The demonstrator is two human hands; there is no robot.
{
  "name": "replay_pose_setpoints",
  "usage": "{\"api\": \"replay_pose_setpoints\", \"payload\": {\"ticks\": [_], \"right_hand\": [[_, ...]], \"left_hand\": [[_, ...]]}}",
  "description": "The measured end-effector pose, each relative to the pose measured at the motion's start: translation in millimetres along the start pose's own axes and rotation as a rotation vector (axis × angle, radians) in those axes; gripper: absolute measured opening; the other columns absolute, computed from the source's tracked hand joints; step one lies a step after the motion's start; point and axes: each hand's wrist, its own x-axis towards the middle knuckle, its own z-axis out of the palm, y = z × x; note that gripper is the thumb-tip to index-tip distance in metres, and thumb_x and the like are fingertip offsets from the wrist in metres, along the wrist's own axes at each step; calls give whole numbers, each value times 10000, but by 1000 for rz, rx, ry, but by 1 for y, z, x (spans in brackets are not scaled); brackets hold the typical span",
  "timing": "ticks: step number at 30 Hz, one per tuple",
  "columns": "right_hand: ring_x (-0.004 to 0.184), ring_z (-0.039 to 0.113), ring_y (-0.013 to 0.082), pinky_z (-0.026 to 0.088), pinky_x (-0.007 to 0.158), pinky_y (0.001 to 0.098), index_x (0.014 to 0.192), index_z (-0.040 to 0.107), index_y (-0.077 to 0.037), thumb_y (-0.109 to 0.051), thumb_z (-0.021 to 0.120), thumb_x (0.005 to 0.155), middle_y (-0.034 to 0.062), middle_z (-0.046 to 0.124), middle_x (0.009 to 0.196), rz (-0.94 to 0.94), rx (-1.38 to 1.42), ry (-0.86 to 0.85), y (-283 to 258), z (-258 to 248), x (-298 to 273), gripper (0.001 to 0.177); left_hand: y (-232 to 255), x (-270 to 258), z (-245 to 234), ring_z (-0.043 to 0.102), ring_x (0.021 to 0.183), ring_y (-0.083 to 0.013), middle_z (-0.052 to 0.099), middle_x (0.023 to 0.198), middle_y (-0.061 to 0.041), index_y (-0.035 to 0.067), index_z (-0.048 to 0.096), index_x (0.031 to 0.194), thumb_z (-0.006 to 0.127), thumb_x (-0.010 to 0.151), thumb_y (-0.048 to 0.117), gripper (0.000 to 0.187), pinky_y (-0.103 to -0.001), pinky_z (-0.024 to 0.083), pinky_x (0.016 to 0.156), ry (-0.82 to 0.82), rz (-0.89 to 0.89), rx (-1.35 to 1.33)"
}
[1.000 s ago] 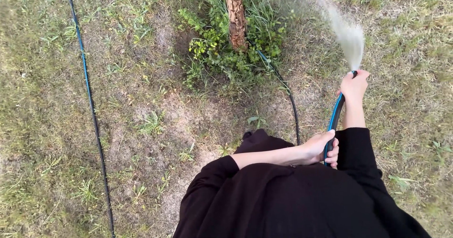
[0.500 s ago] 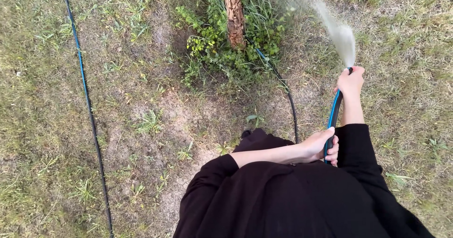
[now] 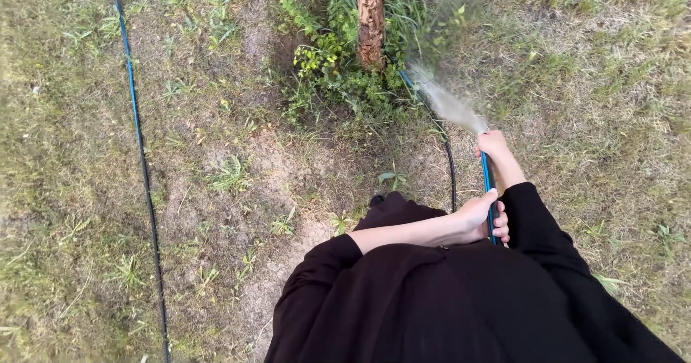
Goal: The person waters plants in a grassy yard using a blue garden hose, spraying water at the base of small shrubs and around tree trunks. They walk between plants, reposition the hose, and spray water over the soil and grass in several spots.
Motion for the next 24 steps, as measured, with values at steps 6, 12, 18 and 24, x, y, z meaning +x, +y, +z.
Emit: {"api": "replay_pose_setpoints", "payload": {"ticks": [6, 12, 18, 24], "right_hand": [[469, 561, 188, 443, 453, 361, 862, 618, 29, -128, 534, 969, 95, 597, 618, -46, -29, -196, -32, 59, 30, 207], [444, 503, 162, 422, 392, 347, 1093, 570, -24, -273, 520, 1039, 70, 569, 648, -19, -86, -366, -126, 122, -9, 260], [443, 507, 148, 441, 397, 337, 1312, 430, -97, -307, 524, 1032, 65, 578, 687, -159, -78, -317, -189, 148, -34, 363], [485, 598, 159, 493, 439, 342, 1208, 621, 43, -286, 493, 1073, 90, 662, 723, -158, -468, -446, -137, 177, 19, 378]], "left_hand": [[18, -20, -1, 480, 557, -243, 455, 653, -47, 135, 447, 927, 294, 1161, 493, 454, -501, 469, 683, 54, 132, -62], [31, -39, -6, 481, 538, -254, 465, 642, -61, 127, 432, 948, 281, 1154, 515, 464, -518, 485, 673, 85, 335, -94], [44, -51, -8, 482, 563, -250, 460, 665, -62, 111, 427, 981, 286, 1191, 493, 458, -517, 484, 690, 79, 499, -44], [49, -49, -14, 484, 544, -252, 467, 650, -62, 115, 428, 969, 284, 1165, 489, 445, -511, 487, 678, 106, 497, -107]]}}
